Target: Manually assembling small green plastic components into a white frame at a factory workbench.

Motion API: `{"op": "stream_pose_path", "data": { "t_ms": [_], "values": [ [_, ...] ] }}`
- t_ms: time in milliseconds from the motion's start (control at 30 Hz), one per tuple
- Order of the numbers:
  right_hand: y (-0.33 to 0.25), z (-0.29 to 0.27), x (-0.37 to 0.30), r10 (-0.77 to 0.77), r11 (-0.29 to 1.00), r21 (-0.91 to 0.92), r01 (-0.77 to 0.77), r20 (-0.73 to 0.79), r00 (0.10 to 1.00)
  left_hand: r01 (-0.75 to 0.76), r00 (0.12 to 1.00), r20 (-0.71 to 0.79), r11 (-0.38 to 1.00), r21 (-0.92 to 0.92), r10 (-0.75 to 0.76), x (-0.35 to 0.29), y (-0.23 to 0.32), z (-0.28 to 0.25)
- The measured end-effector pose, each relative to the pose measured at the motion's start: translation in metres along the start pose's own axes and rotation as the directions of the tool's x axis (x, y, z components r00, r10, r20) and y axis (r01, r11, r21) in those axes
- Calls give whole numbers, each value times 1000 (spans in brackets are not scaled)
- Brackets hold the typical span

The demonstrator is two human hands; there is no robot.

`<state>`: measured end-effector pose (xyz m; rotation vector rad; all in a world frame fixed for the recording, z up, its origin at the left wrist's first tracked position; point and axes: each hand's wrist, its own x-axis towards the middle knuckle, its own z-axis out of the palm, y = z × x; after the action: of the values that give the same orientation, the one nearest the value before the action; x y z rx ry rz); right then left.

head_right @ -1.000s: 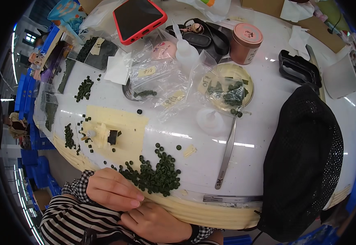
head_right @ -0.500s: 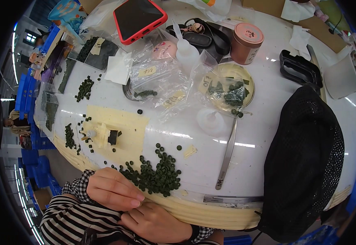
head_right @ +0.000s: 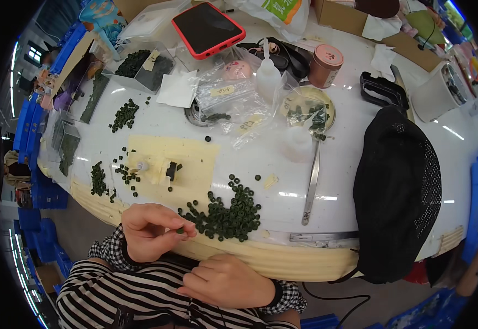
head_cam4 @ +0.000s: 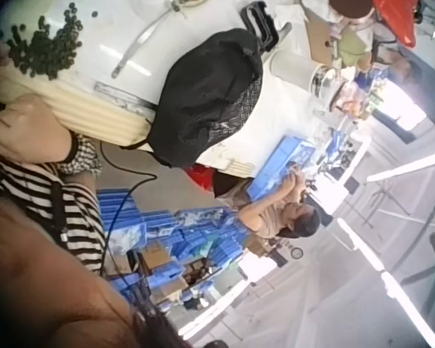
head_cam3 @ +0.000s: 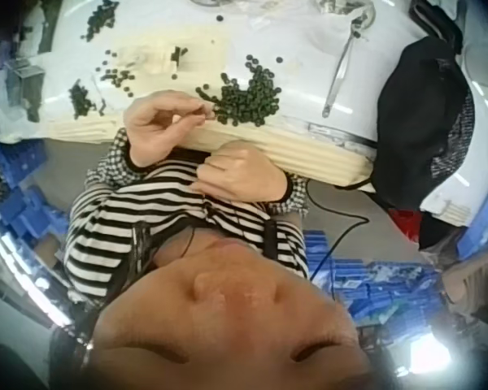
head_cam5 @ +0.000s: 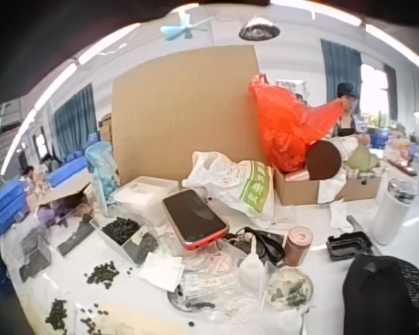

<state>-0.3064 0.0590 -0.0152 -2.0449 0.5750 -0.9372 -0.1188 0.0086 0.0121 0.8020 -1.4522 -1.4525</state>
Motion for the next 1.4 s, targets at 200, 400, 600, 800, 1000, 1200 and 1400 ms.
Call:
{"op": "stream_pose_path", "data": {
  "t_ms": [200,400,600,800,1000,1200,1400],
  "values": [
    [-18,2,1,114,988,-106,-111,24,993,189,982,69,904,-383,-176,-22,6,-24],
    [-41,23,6,287,951,-184,-248,229,930,369,929,281,632,-682,-240,-46,-3,-53],
    [-53,51,9,407,902,-268,-339,263,875,457,889,398,509,-729,-228,-63,-6,-70],
    [-65,66,23,438,887,-280,-367,260,861,490,868,474,420,-764,-150,-70,-6,-77],
    [-67,77,30,425,889,-302,-343,273,863,509,854,500,424,-749,-141,-74,-2,-81],
    [-74,77,37,443,875,-337,-348,264,857,520,845,515,452,-725,-145,-75,0,-82],
    [-73,78,36,432,873,-362,-326,264,863,561,818,557,407,-720,-142,-75,1,-82]
  ]
}}
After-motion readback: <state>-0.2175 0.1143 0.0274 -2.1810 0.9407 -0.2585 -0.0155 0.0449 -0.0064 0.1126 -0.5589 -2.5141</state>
